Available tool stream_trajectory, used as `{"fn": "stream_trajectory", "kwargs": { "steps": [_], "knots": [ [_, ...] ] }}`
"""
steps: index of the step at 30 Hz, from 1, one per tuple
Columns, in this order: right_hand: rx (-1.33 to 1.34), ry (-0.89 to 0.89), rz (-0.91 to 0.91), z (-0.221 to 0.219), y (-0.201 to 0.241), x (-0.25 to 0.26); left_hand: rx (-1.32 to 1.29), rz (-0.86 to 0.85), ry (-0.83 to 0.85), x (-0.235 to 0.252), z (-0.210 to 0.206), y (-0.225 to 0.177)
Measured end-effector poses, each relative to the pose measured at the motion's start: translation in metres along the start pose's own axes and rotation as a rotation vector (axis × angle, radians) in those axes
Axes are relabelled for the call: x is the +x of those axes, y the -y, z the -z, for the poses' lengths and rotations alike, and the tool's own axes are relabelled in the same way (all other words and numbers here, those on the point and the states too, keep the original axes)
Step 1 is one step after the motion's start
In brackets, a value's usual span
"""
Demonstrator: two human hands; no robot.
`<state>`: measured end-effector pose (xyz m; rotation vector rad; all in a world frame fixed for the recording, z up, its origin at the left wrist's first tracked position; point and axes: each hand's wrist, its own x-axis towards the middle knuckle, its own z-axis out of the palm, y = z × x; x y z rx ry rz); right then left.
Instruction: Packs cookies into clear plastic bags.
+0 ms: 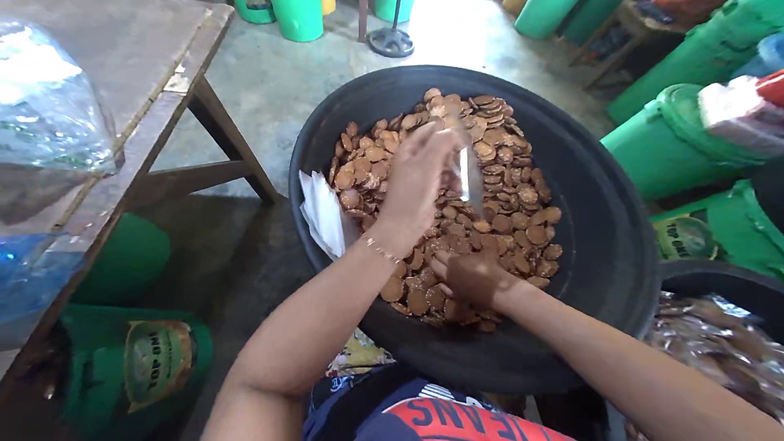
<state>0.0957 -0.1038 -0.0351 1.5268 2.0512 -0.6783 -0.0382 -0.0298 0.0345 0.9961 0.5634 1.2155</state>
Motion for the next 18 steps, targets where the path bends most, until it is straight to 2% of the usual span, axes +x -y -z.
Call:
{"fn": "stream_trajectory", "kwargs": {
  "steps": [2, 4, 6, 7, 11, 13, 15, 18],
  "knots": [
    [0.001, 0.029, -0.031, 0.007, 0.004, -0.001, 0.082, -0.102, -0.004, 0.018, -0.016, 0.006],
    [-0.01, -0.05, 0.049, 0.015, 0.009, -0.013, 0.251, -0.23, -0.029, 0.032, -0.018, 0.011],
    [-0.06, -0.441, 0.36, -0.002, 0.008, -0.018, 0.386, -0.314, -0.051, 0.042, -0.011, 0.016],
    [-0.076, -0.526, 0.477, -0.007, 0.013, -0.016, 0.418, -0.325, -0.055, 0.045, -0.006, 0.02],
    [-0.255, -0.511, 0.745, -0.017, 0.026, 0.001, 0.64, -0.3, 0.001, 0.047, 0.013, 0.025],
    [-0.25, -0.428, 0.81, -0.014, 0.025, 0.011, 0.765, -0.257, 0.027, 0.046, 0.016, 0.023],
    [-0.197, -0.335, 0.805, -0.006, 0.027, 0.013, 0.882, -0.187, 0.066, 0.045, 0.015, 0.018],
    [0.109, -0.402, 0.658, 0.003, 0.031, 0.007, 1.016, -0.214, 0.152, 0.043, 0.013, 0.017]
  ]
}}
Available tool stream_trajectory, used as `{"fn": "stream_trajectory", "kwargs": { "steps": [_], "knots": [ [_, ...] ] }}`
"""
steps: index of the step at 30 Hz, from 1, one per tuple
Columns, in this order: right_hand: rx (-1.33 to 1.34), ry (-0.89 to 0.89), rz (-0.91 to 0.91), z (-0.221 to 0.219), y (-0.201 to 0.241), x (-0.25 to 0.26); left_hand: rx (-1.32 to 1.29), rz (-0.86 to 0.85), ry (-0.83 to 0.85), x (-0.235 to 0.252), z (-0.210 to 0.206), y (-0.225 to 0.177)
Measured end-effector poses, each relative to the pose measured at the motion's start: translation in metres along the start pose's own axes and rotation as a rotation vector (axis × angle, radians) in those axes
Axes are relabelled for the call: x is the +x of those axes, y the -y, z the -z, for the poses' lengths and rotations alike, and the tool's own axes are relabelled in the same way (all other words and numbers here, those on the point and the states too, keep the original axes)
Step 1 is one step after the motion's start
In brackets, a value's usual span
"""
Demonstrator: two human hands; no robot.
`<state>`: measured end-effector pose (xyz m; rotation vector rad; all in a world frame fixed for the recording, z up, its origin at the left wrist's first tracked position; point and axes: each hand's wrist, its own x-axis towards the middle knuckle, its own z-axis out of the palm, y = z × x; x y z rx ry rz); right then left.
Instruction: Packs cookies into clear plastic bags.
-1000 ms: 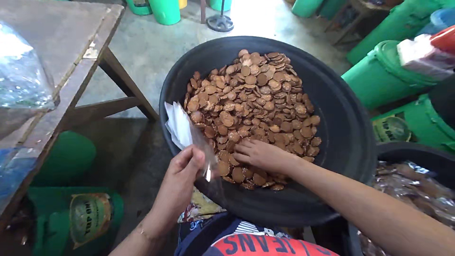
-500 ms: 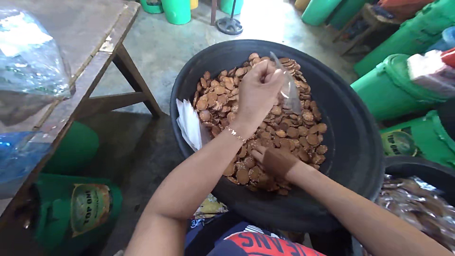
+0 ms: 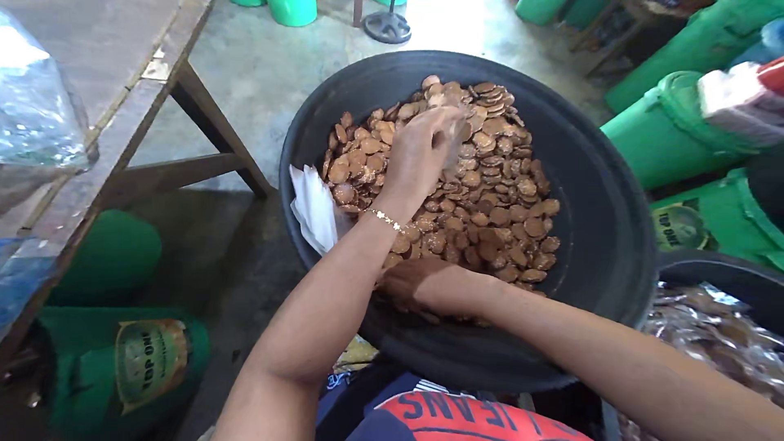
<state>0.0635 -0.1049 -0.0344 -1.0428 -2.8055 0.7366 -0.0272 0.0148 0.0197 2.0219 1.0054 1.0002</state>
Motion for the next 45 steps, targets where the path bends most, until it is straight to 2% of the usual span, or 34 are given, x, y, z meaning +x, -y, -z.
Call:
{"fn": "stream_trajectory", "kwargs": {
  "steps": [2, 4, 6, 7, 8, 9, 10, 13, 15, 16, 18, 20, 22, 23, 24, 25, 26, 28, 29, 30, 32, 33, 34, 35, 36, 38, 39, 40, 42, 45],
  "knots": [
    [0.355, -0.245, -0.266, 0.009, 0.0, -0.004, 0.092, -0.07, 0.051, 0.0, -0.001, 0.002],
    [0.78, -0.517, -0.507, 0.012, -0.011, -0.018, 0.225, -0.091, 0.178, -0.001, -0.005, 0.007],
    [1.245, -0.825, -0.649, 0.018, -0.027, -0.037, 0.382, -0.063, 0.414, -0.002, -0.012, 0.013],
    [1.394, -0.965, -0.687, 0.025, -0.031, -0.046, 0.44, -0.048, 0.518, -0.004, -0.019, 0.016],
    [1.413, -1.056, -0.711, 0.031, -0.034, -0.054, 0.476, -0.037, 0.589, -0.006, -0.026, 0.018],
    [1.278, -1.072, -0.729, 0.036, -0.033, -0.062, 0.466, -0.03, 0.629, -0.008, -0.033, 0.019],
    [1.01, -1.031, -0.739, 0.038, -0.032, -0.068, 0.409, -0.024, 0.635, -0.012, -0.039, 0.016],
    [0.044, -0.82, -0.706, 0.039, -0.028, -0.08, 0.129, -0.002, 0.573, -0.027, -0.046, -0.006],
    [-0.188, -0.668, -0.736, 0.042, -0.026, -0.08, 0.06, -0.073, 0.482, -0.033, -0.06, -0.008],
    [-0.193, -0.622, -0.793, 0.044, -0.024, -0.078, 0.085, -0.107, 0.453, -0.036, -0.066, -0.009],
    [-0.01, -0.625, -0.925, 0.049, -0.019, -0.073, 0.194, -0.178, 0.439, -0.043, -0.069, -0.02],
    [0.326, -0.786, -0.968, 0.049, -0.016, -0.069, 0.222, -0.385, 0.36, -0.051, -0.069, -0.028],
    [0.634, -1.079, -0.82, 0.041, -0.019, -0.069, 0.152, -0.694, 0.19, -0.051, -0.065, -0.029],
    [0.683, -1.18, -0.678, 0.043, -0.022, -0.072, 0.085, -0.791, 0.108, -0.047, -0.056, -0.03],
    [0.582, -1.2, -0.539, 0.051, -0.024, -0.079, -0.024, -0.829, 0.023, -0.039, -0.045, -0.029],
    [0.39, -1.156, -0.482, 0.063, -0.025, -0.09, -0.153, -0.787, -0.017, -0.03, -0.032, -0.027],
    [0.261, -1.069, -0.416, 0.079, -0.024, -0.101, -0.298, -0.672, 0.023, -0.022, -0.019, -0.022],
    [0.212, -0.933, -0.326, 0.107, -0.006, -0.114, -0.732, -0.338, 0.318, -0.013, -0.004, -0.006],
    [0.186, -0.923, -0.255, 0.116, 0.0, -0.115, -0.968, -0.214, 0.485, -0.014, -0.005, 0.0],
    [0.159, -0.971, -0.172, 0.121, 0.004, -0.114, -1.154, -0.156, 0.625, -0.015, -0.009, 0.004],
    [0.246, -1.224, -0.052, 0.122, 0.006, -0.105, -1.363, -0.122, 0.781, -0.016, -0.014, 0.003],
    [0.338, -1.334, -0.065, 0.116, 0.006, -0.098, -1.412, -0.14, 0.782, -0.016, -0.014, 0.001],
    [0.408, -1.352, -0.168, 0.105, 0.005, -0.092, -1.466, -0.155, 0.742, -0.016, -0.014, 0.0],
    [0.457, -1.282, -0.292, 0.089, 0.001, -0.085, -1.516, -0.147, 0.685, -0.015, -0.013, 0.0],
    [0.454, -1.1, -0.415, 0.068, -0.006, -0.08, -1.553, -0.127, 0.62, -0.015, -0.012, 0.001],
    [0.335, -0.521, -0.611, 0.029, -0.015, -0.062, -1.649, -0.111, 0.514, -0.012, -0.012, 0.003],
    [0.242, -0.218, -0.638, 0.015, -0.015, -0.052, -1.69, -0.115, 0.473, -0.011, -0.011, 0.003],
    [0.15, -0.004, -0.62, 0.003, -0.012, -0.045, -1.731, -0.126, 0.453, -0.01, -0.011, 0.003],
    [0.011, 0.162, -0.54, -0.011, -0.004, -0.041, -1.757, -0.174, 0.482, -0.009, -0.008, 0.004],
    [-0.131, 0.207, -0.426, -0.003, -0.002, -0.045, -1.744, -0.208, 0.62, -0.013, -0.007, 0.003]
  ]
}}
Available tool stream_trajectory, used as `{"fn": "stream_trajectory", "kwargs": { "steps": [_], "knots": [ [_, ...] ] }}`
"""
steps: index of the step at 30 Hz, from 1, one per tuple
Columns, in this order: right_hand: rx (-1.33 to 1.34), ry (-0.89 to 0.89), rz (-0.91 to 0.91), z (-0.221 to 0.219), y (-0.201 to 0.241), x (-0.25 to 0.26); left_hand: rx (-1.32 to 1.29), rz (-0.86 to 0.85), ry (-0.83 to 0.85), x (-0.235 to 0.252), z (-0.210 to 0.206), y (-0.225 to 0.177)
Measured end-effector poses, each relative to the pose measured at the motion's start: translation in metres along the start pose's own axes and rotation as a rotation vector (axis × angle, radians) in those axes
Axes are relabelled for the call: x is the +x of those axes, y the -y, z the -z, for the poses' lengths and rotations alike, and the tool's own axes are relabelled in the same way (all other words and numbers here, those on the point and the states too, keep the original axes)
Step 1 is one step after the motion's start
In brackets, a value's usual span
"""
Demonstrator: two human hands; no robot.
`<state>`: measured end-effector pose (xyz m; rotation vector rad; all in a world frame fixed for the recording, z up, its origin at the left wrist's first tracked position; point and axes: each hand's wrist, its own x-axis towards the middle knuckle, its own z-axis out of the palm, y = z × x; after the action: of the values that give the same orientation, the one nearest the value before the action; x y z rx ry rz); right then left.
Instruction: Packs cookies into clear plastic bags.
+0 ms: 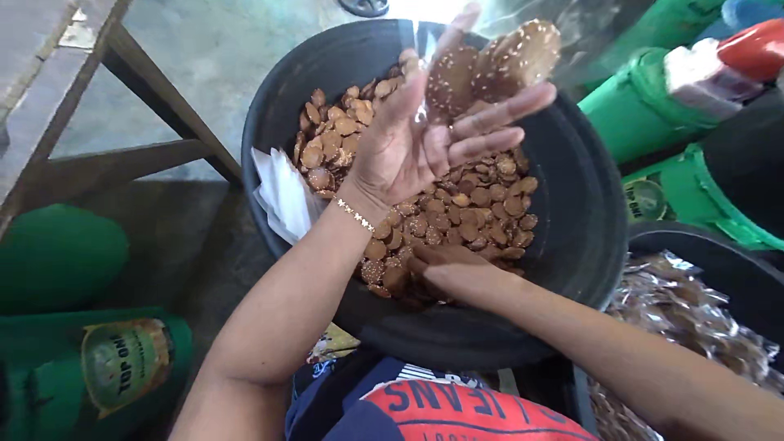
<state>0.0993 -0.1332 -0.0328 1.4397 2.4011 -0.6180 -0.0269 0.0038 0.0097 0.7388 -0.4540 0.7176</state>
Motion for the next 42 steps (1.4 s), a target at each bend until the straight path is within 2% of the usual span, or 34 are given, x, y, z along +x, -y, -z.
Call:
{"fn": "stream_trajectory", "kwargs": {
  "steps": [2, 6, 8, 11, 13, 15, 18, 19, 22, 24, 28, 30, 31, 33, 36, 38, 40, 42],
  "knots": [
    [-0.078, 0.005, 0.095, 0.003, -0.003, -0.003, 0.024, 0.057, 0.018, 0.0, -0.006, 0.009],
    [-0.183, -0.138, 0.434, -0.015, -0.006, 0.001, 0.014, 0.065, -0.002, 0.005, -0.019, 0.026],
    [-0.129, -0.172, 0.478, -0.02, -0.003, 0.007, -0.032, 0.02, -0.028, 0.006, -0.02, 0.027],
    [0.006, -0.175, 0.322, -0.008, 0.007, 0.007, -0.08, -0.038, -0.065, 0.005, -0.017, 0.018],
    [0.068, -0.06, 0.148, 0.004, 0.011, 0.006, -0.083, -0.048, -0.054, 0.004, -0.014, 0.01],
    [0.008, -0.115, 0.137, -0.005, 0.005, 0.008, -0.075, -0.01, -0.038, 0.003, -0.012, 0.008],
    [-0.057, -0.288, 0.189, -0.016, 0.003, 0.011, -0.013, 0.087, -0.142, 0.006, -0.017, 0.018],
    [-0.034, -0.284, 0.172, -0.014, 0.007, 0.013, 0.0, 0.123, -0.169, 0.008, -0.019, 0.021],
    [0.201, 0.175, -0.068, 0.022, 0.039, 0.027, 0.024, 0.136, -0.197, 0.008, -0.017, 0.025],
    [0.271, 0.239, -0.142, 0.028, 0.054, 0.036, 0.107, 0.118, -0.173, 0.007, -0.018, 0.022],
    [0.303, -0.037, 0.007, 0.012, 0.052, 0.025, 0.113, 0.114, -0.051, 0.005, -0.015, 0.015],
    [0.359, 0.003, -0.005, 0.013, 0.041, 0.021, 0.079, 0.122, -0.033, 0.005, -0.014, 0.017],
    [0.432, -0.05, -0.042, 0.011, 0.031, 0.019, 0.068, 0.133, -0.052, 0.005, -0.013, 0.019],
    [0.722, -0.14, -0.159, 0.025, 0.009, 0.001, 0.051, 0.154, -0.201, 0.005, -0.016, 0.022],
    [1.395, -0.637, -0.185, 0.036, -0.03, -0.031, 0.083, 0.167, -0.406, 0.009, -0.021, 0.021],
    [1.701, -0.967, -0.154, 0.047, -0.051, -0.057, 0.075, 0.132, -0.403, 0.01, -0.02, 0.021],
    [1.735, -1.203, -0.084, 0.061, -0.058, -0.085, 0.08, 0.118, -0.361, 0.01, -0.02, 0.022],
    [1.566, -1.278, -0.046, 0.077, -0.049, -0.109, 0.136, 0.161, -0.323, 0.01, -0.022, 0.024]
  ]
}}
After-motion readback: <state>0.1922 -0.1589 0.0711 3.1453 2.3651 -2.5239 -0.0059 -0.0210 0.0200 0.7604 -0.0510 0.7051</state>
